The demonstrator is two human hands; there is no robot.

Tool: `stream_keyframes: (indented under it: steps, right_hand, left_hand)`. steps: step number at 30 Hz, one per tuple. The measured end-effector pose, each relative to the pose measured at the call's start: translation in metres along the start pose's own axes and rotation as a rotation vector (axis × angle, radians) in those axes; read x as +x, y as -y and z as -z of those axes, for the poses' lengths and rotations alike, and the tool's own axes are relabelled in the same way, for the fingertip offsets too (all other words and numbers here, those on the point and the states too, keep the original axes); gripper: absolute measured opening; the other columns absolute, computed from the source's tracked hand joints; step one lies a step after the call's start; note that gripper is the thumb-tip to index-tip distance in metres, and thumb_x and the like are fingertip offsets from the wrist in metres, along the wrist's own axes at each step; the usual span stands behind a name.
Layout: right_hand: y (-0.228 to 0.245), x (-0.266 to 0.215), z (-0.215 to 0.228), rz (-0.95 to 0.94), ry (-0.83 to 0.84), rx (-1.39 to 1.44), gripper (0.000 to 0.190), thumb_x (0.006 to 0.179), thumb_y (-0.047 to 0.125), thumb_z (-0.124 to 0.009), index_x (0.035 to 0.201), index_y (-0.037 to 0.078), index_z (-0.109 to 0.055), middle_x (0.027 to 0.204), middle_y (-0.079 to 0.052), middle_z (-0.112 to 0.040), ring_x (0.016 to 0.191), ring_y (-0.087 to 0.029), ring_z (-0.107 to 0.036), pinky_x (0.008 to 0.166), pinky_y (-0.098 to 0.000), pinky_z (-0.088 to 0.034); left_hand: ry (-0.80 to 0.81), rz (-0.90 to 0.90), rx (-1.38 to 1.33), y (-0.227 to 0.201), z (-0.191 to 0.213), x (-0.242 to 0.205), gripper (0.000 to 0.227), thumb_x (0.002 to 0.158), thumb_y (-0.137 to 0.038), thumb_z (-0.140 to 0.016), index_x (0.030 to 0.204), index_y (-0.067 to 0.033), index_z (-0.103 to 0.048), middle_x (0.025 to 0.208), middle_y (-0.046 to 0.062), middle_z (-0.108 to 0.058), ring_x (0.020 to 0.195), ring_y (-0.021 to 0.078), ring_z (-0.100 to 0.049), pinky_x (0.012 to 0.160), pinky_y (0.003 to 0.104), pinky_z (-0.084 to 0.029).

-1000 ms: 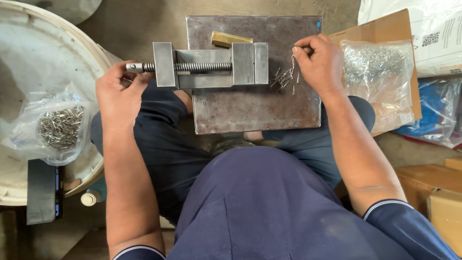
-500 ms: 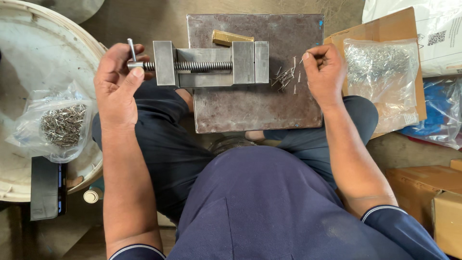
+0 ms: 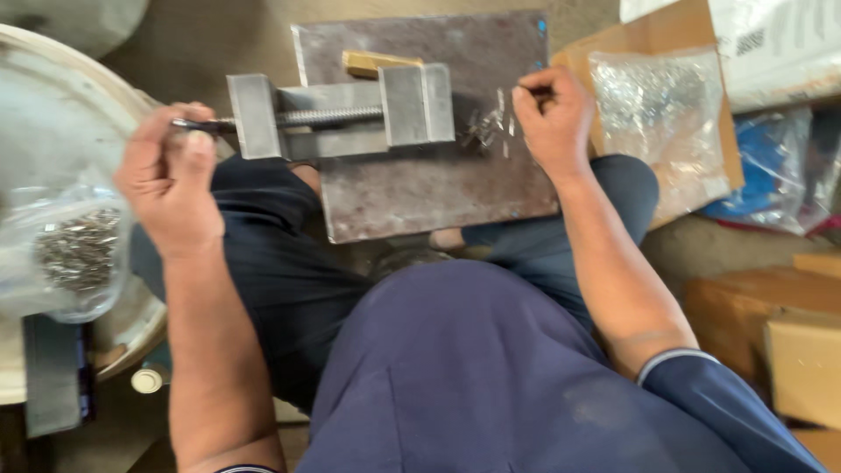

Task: The person sits on the floor and uses a manual metal bender to bend small metal pins. They repeatedly pick up pins, insert them into the bender's slot, and press down on the lever to bend them. The person also uses a small wooden block to tap the pins and occasionally gathers the bent pieces.

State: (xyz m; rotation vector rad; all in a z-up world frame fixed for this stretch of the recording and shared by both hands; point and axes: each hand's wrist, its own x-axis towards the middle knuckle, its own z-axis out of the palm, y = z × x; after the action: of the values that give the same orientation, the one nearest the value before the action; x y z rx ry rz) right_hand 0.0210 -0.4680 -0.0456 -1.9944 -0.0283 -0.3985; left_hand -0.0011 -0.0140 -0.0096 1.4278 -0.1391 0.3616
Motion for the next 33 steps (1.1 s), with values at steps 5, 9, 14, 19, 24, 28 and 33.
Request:
stream_keyframes:
  steps: [5, 9, 14, 19, 24, 28, 33]
  right_hand:
    - [0.001, 0.000, 0.000, 0.009, 0.024, 0.040, 0.021, 0.099, -0.004, -0.074, 0.119, 0.001, -0.071, 0.097, 0.001, -0.067, 0.078, -0.001, -0.055, 0.070, -0.0181, -0.048]
    - [0.011, -0.001, -0.002, 0.059, 0.028, -0.045, 0.020, 0.099, -0.005, -0.074, 0.117, 0.001, -0.073, 0.100, 0.000, -0.067, 0.080, -0.002, -0.055, 0.071, -0.0193, -0.048]
    - [0.014, -0.004, -0.001, -0.017, 0.018, -0.048, 0.008, 0.099, -0.003, -0.075, 0.107, 0.000, -0.075, 0.096, 0.000, -0.065, 0.073, -0.001, -0.049, 0.063, -0.0197, -0.040]
    - [0.015, -0.002, -0.001, 0.019, 0.014, -0.048, 0.006, 0.100, -0.003, -0.075, 0.106, -0.001, -0.074, 0.099, 0.001, -0.066, 0.073, -0.001, -0.052, 0.064, -0.0193, -0.043]
    - [0.016, -0.005, -0.001, 0.008, 0.004, -0.073, 0.006, 0.100, -0.003, -0.076, 0.105, -0.001, -0.073, 0.097, 0.001, -0.065, 0.070, -0.001, -0.050, 0.062, -0.0195, -0.041]
    - [0.012, -0.005, 0.000, 0.032, 0.005, -0.077, 0.007, 0.101, -0.003, -0.075, 0.106, -0.001, -0.072, 0.097, 0.001, -0.064, 0.073, -0.001, -0.051, 0.065, -0.0193, -0.044]
    - [0.017, -0.006, -0.001, 0.025, -0.001, -0.021, 0.007, 0.103, -0.003, -0.074, 0.109, 0.000, -0.070, 0.094, 0.002, -0.065, 0.076, -0.001, -0.052, 0.068, -0.0191, -0.045]
  left_hand:
    - [-0.001, -0.060, 0.026, -0.004, -0.003, 0.001, 0.016, 0.112, -0.006, -0.071, 0.125, 0.0040, -0.069, 0.118, 0.013, -0.073, 0.106, 0.0149, -0.068, 0.102, 0.029, -0.057]
    - [-0.008, -0.030, -0.023, -0.004, 0.002, -0.001, 0.017, 0.114, -0.007, -0.073, 0.126, 0.0047, -0.069, 0.120, 0.014, -0.073, 0.098, 0.0123, -0.064, 0.096, 0.028, -0.056]
    - [0.005, -0.019, -0.107, -0.009, 0.003, -0.001, 0.014, 0.111, -0.009, -0.072, 0.119, 0.0017, -0.070, 0.122, 0.013, -0.073, 0.109, 0.0172, -0.069, 0.096, 0.030, -0.059]
    - [-0.032, 0.007, -0.068, -0.013, -0.002, 0.000, 0.012, 0.113, -0.008, -0.069, 0.117, 0.0024, -0.072, 0.116, 0.013, -0.074, 0.113, 0.0206, -0.070, 0.097, 0.032, -0.059]
    - [-0.020, -0.016, -0.041, -0.013, 0.001, 0.003, 0.008, 0.102, -0.001, -0.072, 0.108, 0.0012, -0.068, 0.108, 0.015, -0.073, 0.110, 0.0224, -0.067, 0.119, 0.038, -0.055]
    - [0.014, 0.040, -0.190, -0.011, 0.004, 0.001, 0.014, 0.100, 0.006, -0.073, 0.110, -0.0017, -0.068, 0.116, 0.015, -0.074, 0.123, 0.0245, -0.069, 0.113, 0.043, -0.051]
    - [0.044, 0.000, -0.194, -0.006, 0.008, 0.000, 0.019, 0.100, 0.013, -0.071, 0.113, -0.0011, -0.067, 0.115, 0.017, -0.074, 0.118, 0.0246, -0.068, 0.124, 0.043, -0.043]
